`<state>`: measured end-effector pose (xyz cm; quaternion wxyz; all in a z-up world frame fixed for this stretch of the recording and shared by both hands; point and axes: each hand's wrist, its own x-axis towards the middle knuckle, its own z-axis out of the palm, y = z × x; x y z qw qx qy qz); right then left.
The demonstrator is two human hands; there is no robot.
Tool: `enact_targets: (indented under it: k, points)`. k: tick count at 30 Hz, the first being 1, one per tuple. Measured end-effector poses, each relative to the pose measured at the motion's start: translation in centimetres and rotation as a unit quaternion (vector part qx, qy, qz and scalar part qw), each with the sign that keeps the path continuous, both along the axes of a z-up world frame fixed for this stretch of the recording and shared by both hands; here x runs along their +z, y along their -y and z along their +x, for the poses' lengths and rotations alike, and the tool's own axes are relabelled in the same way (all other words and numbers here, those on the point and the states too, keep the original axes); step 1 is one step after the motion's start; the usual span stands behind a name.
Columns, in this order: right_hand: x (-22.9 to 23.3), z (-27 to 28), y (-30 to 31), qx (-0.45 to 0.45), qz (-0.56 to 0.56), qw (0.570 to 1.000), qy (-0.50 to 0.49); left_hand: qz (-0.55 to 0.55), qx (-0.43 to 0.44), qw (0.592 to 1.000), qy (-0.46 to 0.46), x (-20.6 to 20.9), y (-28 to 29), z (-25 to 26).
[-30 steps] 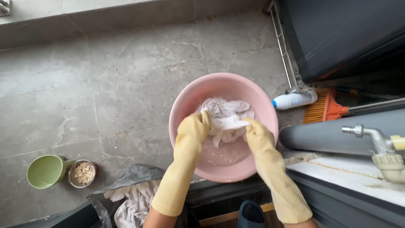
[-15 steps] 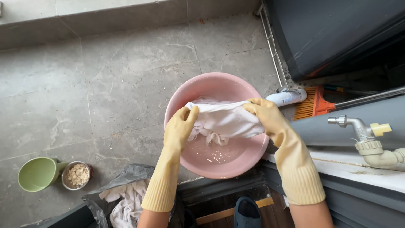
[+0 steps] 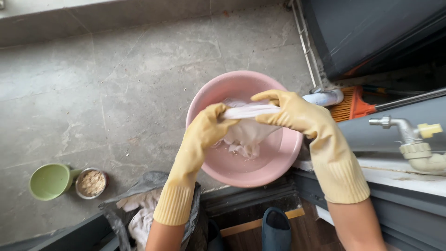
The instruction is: Hand washing a white garment in a pink plastic basin on a balcony.
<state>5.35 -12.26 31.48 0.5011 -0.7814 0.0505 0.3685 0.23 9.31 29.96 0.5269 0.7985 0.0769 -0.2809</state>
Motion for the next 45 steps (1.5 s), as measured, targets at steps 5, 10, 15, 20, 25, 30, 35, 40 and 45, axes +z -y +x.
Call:
enact_targets:
  k: [5, 10, 15, 20, 25, 30, 35, 40, 45]
  points:
    - [-0.6, -3.9, -2.1, 0.177, 0.172, 0.949, 0.197, -0.117, 0.126, 0.982, 0.073, 0.7, 0.8, -1.7]
    - [-10.5, -5.7, -1.9, 0.034, -0.041, 0.985, 0.165, -0.138, 0.147, 0.970, 0.136, 3.8, 1.8, -2.4]
    - [-16.7, -5.6, 0.4, 0.025, -0.089, 0.979, 0.183, -0.127, 0.160, 0.978, 0.036, 6.9, 1.8, -2.8]
    - [-15.5, -5.3, 3.1, -0.072, -0.120, 0.981, 0.133, -0.276, 0.187, 0.923, 0.190, 6.2, 0.1, -4.2]
    - [-15.1, -5.0, 7.7, -0.170, -0.064, 0.973, 0.144, -0.106, 0.325, 0.901, 0.267, 1.5, -2.3, -1.0]
    - [-12.0, -3.9, 7.5, -0.341, 0.105, 0.909, 0.216, 0.145, 0.284, 0.937, 0.146, 1.8, -2.8, 0.3]
    - [-9.5, -0.9, 5.5, -0.411, 0.065, 0.895, 0.159, 0.199, 0.224, 0.954, 0.030, -2.6, -2.7, 2.0]
    - [-22.3, 2.4, 8.2, -0.758, 0.574, 0.292, -0.108, 0.171, 0.139, 0.973, -0.067, -5.0, -0.3, 2.2]
    - [-28.3, 1.6, 5.3, -0.555, 0.216, 0.803, -0.012, 0.148, 0.152, 0.973, -0.091, -14.8, 1.3, 1.4]
